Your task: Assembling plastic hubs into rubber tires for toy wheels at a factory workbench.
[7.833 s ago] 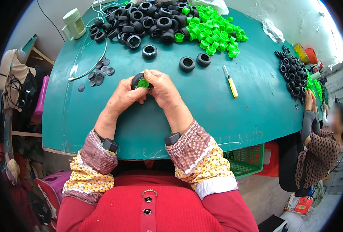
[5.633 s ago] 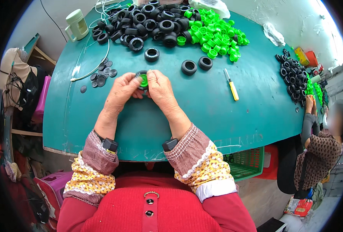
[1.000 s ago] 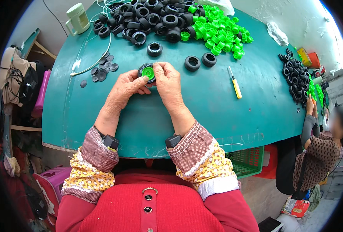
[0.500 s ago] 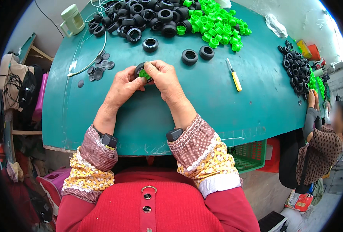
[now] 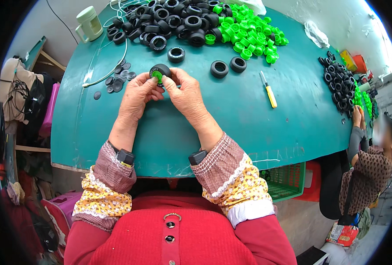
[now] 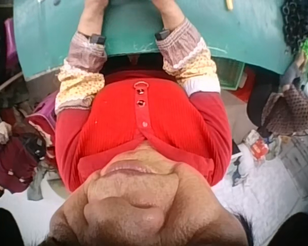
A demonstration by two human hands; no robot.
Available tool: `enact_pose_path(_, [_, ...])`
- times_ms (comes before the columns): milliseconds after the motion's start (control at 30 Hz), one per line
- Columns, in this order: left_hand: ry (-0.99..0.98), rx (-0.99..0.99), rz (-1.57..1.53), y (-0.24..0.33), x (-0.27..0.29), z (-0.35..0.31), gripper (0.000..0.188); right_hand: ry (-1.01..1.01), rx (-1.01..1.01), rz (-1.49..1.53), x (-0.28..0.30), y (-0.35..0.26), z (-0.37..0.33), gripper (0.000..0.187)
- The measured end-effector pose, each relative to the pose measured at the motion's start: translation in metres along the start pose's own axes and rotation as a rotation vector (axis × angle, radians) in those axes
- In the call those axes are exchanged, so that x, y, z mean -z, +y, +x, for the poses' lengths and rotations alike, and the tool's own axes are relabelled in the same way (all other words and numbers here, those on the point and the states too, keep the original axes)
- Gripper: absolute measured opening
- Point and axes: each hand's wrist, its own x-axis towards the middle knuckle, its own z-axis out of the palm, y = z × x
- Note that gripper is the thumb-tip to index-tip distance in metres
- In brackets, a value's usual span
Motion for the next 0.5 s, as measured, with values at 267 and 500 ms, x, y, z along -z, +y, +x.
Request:
enact_pose_path(267, [-0.152, 0.060, -0.501, -0.005, 0.008, -0.001, 0.037, -0.028, 0.204, -0.305, -0.005, -0.004, -0.006, 0.032])
enact_pose_path(500, [-0.190, 0.015, -0.800, 0.002, 0.009, 0.001, 0.056, 0.248, 0.234, -0.489, 0.084, -0.017, 0.008, 0.033])
